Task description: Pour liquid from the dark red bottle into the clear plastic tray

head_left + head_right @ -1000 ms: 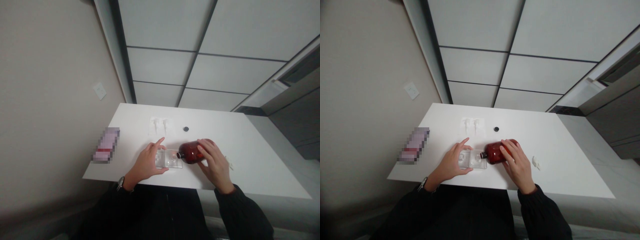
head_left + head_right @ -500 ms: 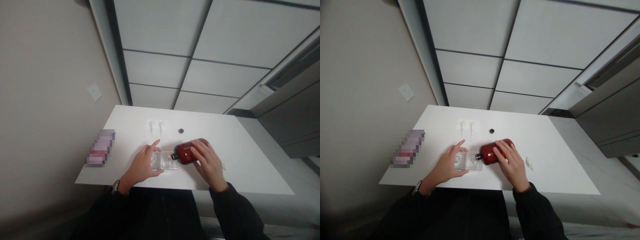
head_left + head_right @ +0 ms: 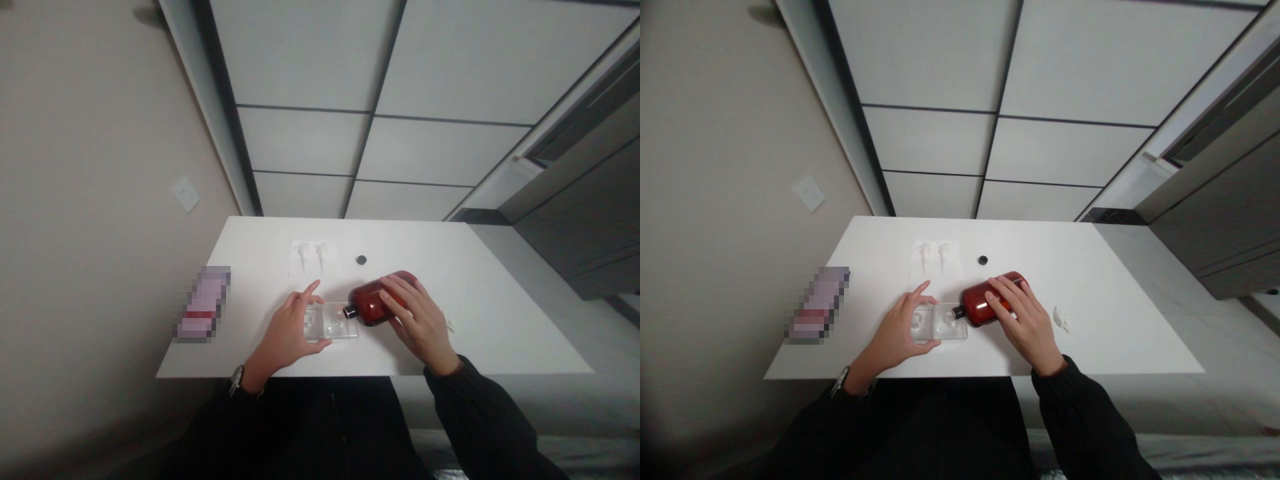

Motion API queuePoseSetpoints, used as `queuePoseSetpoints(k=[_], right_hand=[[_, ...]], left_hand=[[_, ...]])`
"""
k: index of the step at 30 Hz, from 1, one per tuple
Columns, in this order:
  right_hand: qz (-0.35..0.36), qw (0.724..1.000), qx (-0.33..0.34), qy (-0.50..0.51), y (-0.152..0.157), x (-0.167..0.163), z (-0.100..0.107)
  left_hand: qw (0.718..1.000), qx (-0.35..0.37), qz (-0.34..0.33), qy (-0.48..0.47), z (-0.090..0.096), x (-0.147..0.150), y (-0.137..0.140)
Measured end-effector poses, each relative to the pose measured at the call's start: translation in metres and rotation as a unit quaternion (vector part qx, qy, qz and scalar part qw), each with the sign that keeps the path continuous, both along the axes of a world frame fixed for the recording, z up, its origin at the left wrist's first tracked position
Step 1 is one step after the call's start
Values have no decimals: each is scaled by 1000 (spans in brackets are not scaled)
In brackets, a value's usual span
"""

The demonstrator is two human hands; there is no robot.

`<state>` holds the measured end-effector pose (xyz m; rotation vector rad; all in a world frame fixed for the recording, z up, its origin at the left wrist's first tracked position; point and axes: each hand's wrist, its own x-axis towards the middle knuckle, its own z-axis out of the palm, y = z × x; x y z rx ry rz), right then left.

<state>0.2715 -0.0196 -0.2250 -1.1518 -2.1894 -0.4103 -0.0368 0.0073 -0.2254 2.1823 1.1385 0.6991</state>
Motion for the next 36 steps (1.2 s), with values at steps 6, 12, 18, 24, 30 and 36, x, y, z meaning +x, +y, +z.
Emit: queuePoseSetpoints(k=[6,12,18,24,30,36], right_hand=[[-6,1000,24,-15,-1,-3,4],[0,999,39,-34,0,-2,4],[1,999,40,-35,1,-3,7],[6,999,41,-31,1,-2,8],[5,998,44,-34,2,-3,11],[9,998,41,-39,2,-1,13]], left_hand=[[1000,7,-2,3,-2,0,2],[1000,11,1,5,1,1,0],[1000,5,-1,6,2,1,0],[1000,11,-5,1,-2,0,1],[1000,18,-10,-1,-2,0,2],[1000,6,-10,1,-3,0,2]])
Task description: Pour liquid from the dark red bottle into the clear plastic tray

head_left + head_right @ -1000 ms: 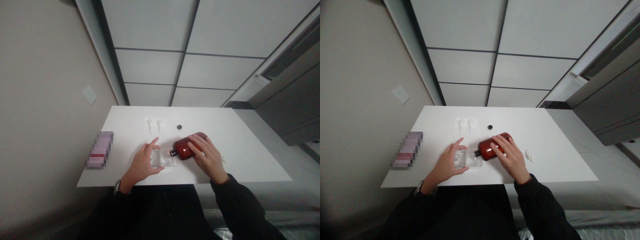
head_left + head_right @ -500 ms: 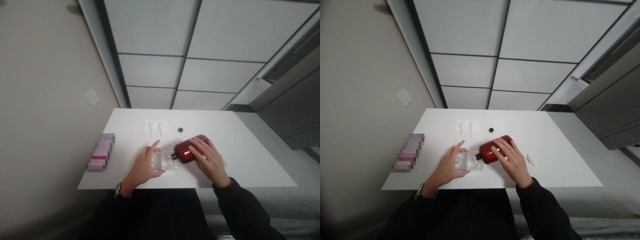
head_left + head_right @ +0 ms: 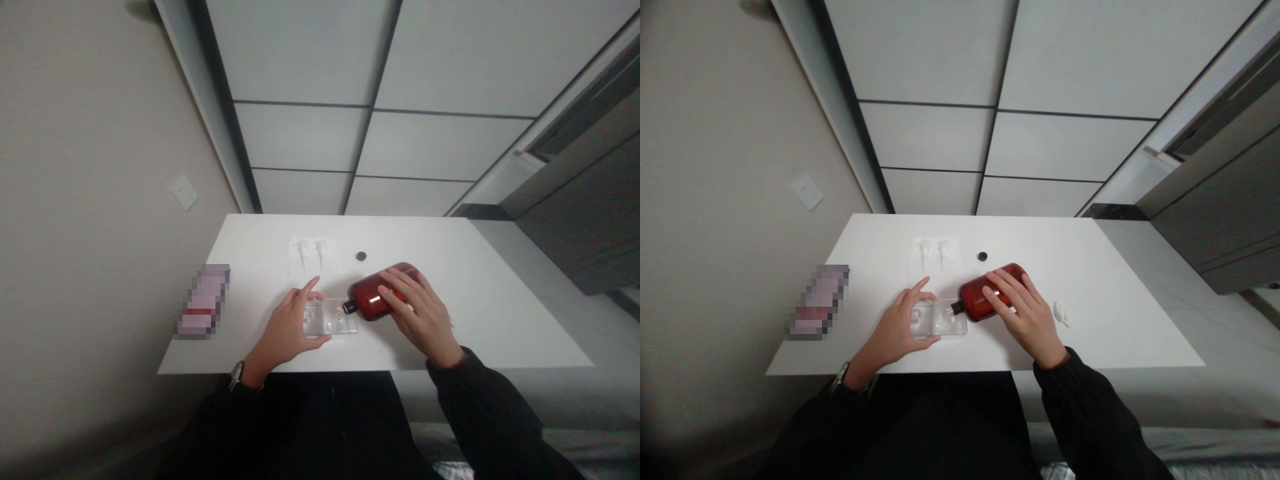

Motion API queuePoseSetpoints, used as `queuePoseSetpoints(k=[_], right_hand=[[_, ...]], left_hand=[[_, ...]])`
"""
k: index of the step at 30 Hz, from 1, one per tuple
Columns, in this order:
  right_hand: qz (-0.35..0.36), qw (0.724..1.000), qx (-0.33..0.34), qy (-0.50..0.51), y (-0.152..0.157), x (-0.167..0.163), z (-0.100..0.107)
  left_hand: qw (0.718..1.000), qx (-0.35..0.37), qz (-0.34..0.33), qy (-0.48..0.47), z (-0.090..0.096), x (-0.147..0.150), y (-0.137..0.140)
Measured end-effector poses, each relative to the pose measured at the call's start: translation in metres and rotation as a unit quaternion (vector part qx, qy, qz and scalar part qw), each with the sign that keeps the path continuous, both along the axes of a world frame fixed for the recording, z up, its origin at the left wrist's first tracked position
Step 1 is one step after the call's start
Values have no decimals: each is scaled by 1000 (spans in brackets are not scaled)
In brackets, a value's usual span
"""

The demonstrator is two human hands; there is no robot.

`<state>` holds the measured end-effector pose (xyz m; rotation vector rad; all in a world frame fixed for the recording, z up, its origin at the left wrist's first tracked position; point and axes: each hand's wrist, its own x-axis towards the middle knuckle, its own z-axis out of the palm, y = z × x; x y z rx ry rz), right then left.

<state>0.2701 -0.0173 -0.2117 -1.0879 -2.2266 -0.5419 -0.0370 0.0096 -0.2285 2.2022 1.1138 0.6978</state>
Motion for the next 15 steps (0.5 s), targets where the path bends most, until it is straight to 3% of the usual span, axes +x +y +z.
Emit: queuePoseSetpoints(k=[15], right_hand=[[-6,1000,0,-8,1,4,5]], left_hand=[[1000,-10,4,9,3,0,-2]])
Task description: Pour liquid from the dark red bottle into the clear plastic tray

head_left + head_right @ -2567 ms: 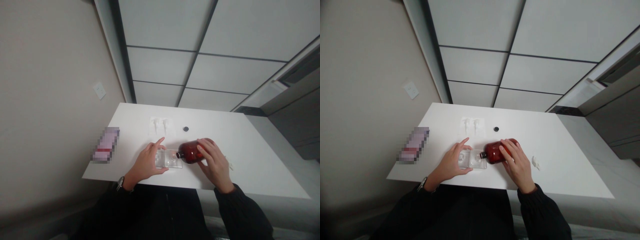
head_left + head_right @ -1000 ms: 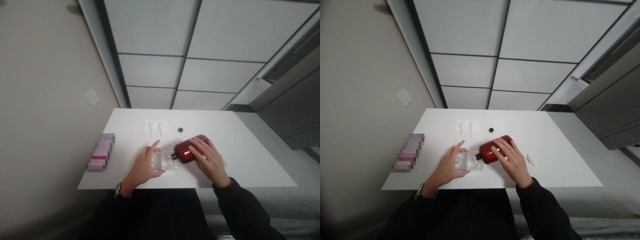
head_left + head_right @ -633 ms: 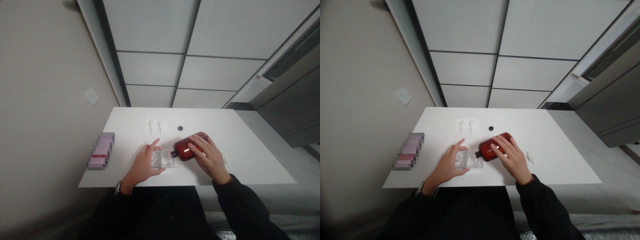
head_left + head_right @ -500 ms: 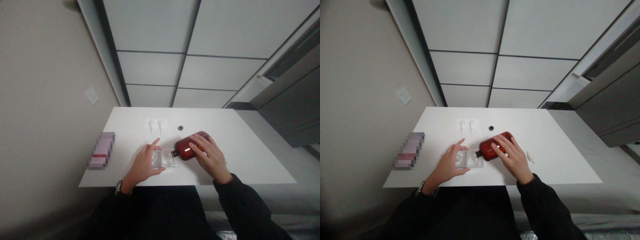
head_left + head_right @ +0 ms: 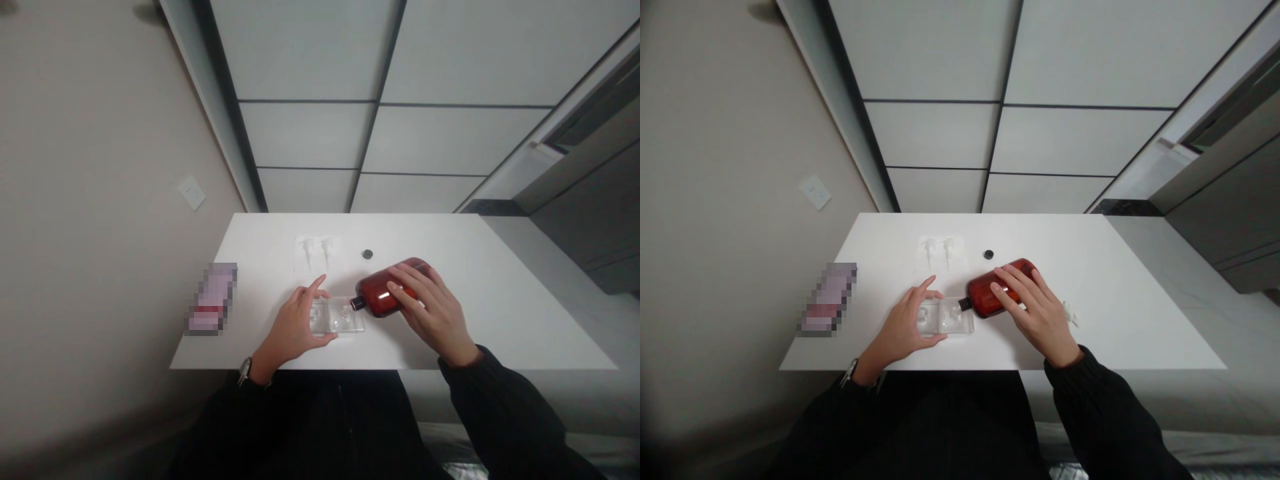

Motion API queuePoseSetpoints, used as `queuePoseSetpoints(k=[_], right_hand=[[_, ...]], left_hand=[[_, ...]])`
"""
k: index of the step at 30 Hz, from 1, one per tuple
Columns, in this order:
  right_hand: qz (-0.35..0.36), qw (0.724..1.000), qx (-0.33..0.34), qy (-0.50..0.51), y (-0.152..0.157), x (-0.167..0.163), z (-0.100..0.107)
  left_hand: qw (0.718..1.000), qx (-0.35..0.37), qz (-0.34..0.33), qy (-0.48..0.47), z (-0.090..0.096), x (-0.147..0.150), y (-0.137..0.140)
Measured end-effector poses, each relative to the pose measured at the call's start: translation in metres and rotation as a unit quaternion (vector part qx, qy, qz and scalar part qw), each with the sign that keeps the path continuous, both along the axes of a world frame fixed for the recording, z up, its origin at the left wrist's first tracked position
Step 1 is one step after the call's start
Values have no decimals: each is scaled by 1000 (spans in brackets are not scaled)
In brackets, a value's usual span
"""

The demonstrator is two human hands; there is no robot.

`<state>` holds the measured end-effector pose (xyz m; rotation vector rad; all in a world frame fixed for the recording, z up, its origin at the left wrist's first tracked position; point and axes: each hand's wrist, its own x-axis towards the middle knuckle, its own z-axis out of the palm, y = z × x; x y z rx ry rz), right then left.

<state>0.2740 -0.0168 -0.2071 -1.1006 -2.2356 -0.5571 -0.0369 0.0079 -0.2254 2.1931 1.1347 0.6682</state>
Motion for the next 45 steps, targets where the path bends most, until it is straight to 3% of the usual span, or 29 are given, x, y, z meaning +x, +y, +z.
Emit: queuePoseSetpoints(k=[25,45], right_hand=[[14,1000,4,2,1,2,0],[6,1000,19,-12,2,6,12]], left_hand=[[1000,0,-4,1,1,0,0],[1000,2,-2,3,0,-1,1]])
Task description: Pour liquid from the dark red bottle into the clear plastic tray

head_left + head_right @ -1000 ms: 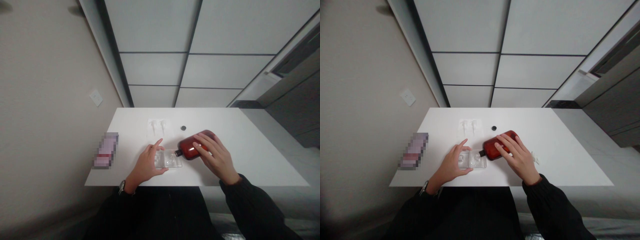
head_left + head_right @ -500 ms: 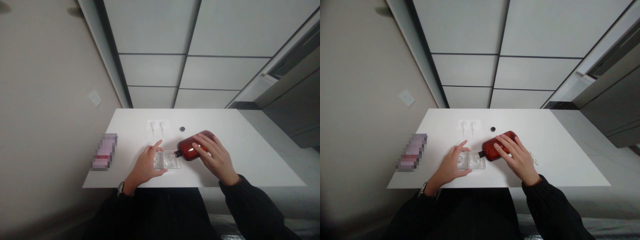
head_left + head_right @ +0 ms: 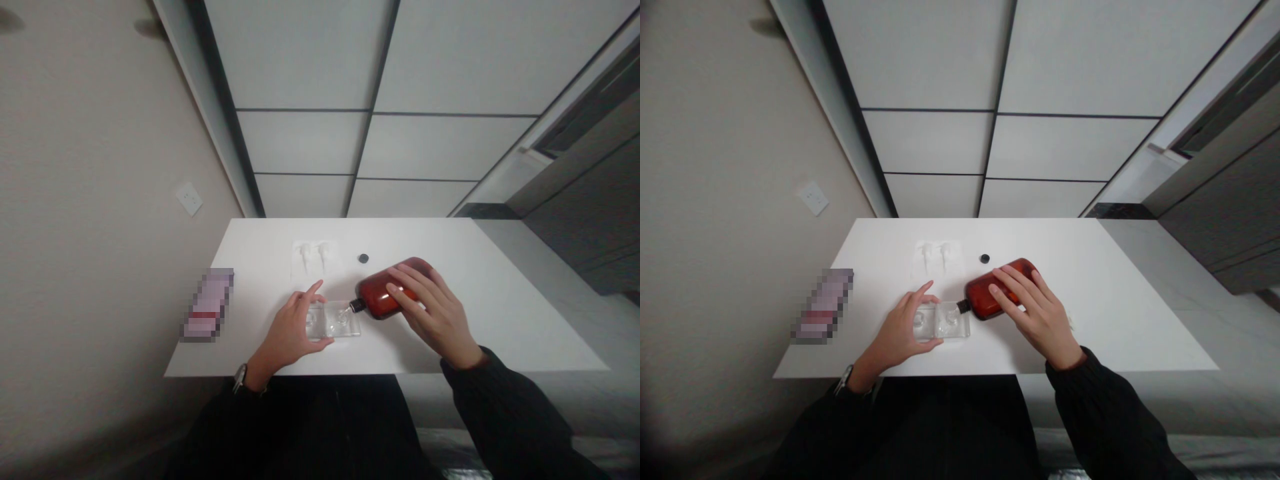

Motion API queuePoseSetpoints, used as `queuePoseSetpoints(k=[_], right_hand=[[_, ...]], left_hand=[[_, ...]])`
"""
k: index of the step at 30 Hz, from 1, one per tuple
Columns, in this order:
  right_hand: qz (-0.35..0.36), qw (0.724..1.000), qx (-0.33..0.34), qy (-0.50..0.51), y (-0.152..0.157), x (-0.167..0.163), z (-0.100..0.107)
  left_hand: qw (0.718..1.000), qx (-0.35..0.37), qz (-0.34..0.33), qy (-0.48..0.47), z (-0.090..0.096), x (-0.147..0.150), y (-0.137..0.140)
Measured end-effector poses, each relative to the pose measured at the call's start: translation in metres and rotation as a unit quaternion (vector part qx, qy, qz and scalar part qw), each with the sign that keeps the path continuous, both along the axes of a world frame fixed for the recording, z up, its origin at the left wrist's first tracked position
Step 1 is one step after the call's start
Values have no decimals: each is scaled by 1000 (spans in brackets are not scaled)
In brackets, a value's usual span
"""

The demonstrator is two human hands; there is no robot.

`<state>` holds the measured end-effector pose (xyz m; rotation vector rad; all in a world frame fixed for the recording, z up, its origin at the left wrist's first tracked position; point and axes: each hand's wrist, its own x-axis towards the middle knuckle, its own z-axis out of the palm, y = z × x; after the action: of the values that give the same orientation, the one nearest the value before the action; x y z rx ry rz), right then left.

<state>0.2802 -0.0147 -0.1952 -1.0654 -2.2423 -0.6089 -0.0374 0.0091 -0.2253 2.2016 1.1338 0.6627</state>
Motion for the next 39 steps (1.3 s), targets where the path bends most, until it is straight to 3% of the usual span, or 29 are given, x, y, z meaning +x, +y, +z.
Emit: queuePoseSetpoints(k=[39], right_hand=[[0,1000,23,-7,1,3,19]], left_hand=[[1000,3,-3,-1,-1,-2,1]])
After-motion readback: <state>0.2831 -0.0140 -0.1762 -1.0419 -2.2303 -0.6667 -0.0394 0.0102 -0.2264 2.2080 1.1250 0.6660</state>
